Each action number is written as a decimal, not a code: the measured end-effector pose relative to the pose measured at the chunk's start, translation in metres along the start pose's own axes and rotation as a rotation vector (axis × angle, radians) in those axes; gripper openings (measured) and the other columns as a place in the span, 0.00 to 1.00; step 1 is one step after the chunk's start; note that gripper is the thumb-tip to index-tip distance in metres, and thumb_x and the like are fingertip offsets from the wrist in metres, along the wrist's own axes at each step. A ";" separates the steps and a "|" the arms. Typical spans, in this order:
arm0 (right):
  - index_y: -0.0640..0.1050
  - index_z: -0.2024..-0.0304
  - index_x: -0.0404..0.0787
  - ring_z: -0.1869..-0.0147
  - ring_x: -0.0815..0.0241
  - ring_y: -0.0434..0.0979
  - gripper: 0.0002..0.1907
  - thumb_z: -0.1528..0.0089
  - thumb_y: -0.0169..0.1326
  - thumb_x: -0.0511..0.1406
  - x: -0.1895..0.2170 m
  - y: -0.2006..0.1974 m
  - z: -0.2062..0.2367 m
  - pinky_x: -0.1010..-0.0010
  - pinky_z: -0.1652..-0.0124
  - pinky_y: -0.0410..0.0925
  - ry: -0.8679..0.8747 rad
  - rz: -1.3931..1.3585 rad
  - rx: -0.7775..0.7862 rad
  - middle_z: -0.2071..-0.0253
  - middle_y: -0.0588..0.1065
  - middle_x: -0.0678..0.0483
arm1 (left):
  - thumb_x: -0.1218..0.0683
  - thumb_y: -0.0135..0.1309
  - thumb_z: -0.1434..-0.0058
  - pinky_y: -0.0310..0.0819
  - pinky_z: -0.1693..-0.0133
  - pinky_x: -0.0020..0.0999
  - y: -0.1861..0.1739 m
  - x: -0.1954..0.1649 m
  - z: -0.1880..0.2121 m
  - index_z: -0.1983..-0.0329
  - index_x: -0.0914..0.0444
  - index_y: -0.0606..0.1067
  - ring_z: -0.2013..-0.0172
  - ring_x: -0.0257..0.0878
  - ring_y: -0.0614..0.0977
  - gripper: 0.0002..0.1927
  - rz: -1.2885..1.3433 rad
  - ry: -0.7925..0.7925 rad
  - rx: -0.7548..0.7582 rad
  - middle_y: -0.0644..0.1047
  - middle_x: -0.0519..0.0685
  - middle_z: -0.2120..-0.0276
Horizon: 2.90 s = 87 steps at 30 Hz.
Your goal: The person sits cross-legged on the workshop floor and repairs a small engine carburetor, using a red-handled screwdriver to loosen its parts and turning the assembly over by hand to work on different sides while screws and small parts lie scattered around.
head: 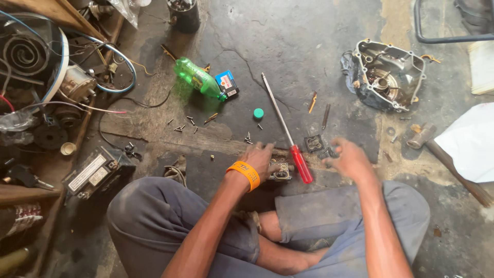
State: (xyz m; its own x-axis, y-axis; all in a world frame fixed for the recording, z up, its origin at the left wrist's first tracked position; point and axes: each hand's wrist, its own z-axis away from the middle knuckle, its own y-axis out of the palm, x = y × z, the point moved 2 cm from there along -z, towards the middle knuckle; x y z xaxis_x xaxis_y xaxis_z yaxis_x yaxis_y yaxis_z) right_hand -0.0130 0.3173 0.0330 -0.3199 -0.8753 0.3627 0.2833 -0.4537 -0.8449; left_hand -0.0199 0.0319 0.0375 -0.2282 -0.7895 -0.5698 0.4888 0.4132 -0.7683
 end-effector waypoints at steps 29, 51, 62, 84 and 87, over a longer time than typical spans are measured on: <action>0.71 0.40 0.42 0.39 0.41 0.75 0.35 0.47 0.70 0.42 0.003 0.015 -0.004 0.53 0.41 0.68 0.082 0.177 0.054 0.44 0.76 0.42 | 0.57 0.47 0.35 0.73 0.51 0.56 -0.083 0.032 0.021 0.52 0.63 0.72 0.51 0.63 0.79 0.10 -0.125 -0.307 -0.218 0.77 0.62 0.54; 0.78 0.50 0.40 0.42 0.38 0.72 0.23 0.46 0.67 0.39 0.051 0.021 -0.004 0.51 0.44 0.67 -0.254 0.102 -0.143 0.49 0.71 0.39 | 0.60 0.48 0.36 0.75 0.49 0.52 -0.038 0.025 0.006 0.49 0.63 0.73 0.48 0.60 0.79 0.13 -0.159 -0.296 0.036 0.77 0.62 0.50; 0.80 0.51 0.41 0.41 0.38 0.70 0.23 0.48 0.67 0.37 0.048 0.022 -0.002 0.52 0.43 0.66 -0.312 0.107 -0.166 0.48 0.71 0.40 | 0.63 0.50 0.43 0.73 0.49 0.50 -0.010 0.015 -0.006 0.56 0.66 0.77 0.49 0.59 0.79 0.12 0.060 -0.060 0.110 0.79 0.62 0.55; 0.83 0.52 0.43 0.37 0.40 0.68 0.20 0.47 0.61 0.29 0.030 0.023 -0.014 0.57 0.36 0.62 -0.311 0.130 -0.221 0.43 0.74 0.43 | 0.64 0.54 0.49 0.76 0.53 0.44 -0.022 0.002 -0.001 0.66 0.63 0.82 0.56 0.54 0.83 0.10 0.158 -0.025 0.057 0.82 0.58 0.63; 0.83 0.53 0.44 0.38 0.40 0.68 0.20 0.49 0.66 0.29 0.029 0.025 -0.013 0.57 0.38 0.63 -0.302 0.110 -0.205 0.43 0.74 0.44 | 0.65 0.54 0.50 0.76 0.53 0.44 -0.021 0.002 -0.002 0.67 0.63 0.82 0.57 0.54 0.83 0.10 0.150 0.017 0.025 0.82 0.58 0.63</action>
State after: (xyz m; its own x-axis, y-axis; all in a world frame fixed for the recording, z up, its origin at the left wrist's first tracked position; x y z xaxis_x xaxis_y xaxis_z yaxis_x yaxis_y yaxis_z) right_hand -0.0267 0.2823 0.0174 -0.0083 -0.9409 0.3387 0.1042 -0.3377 -0.9355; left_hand -0.0320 0.0226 0.0525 -0.1649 -0.7116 -0.6829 0.5397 0.5144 -0.6664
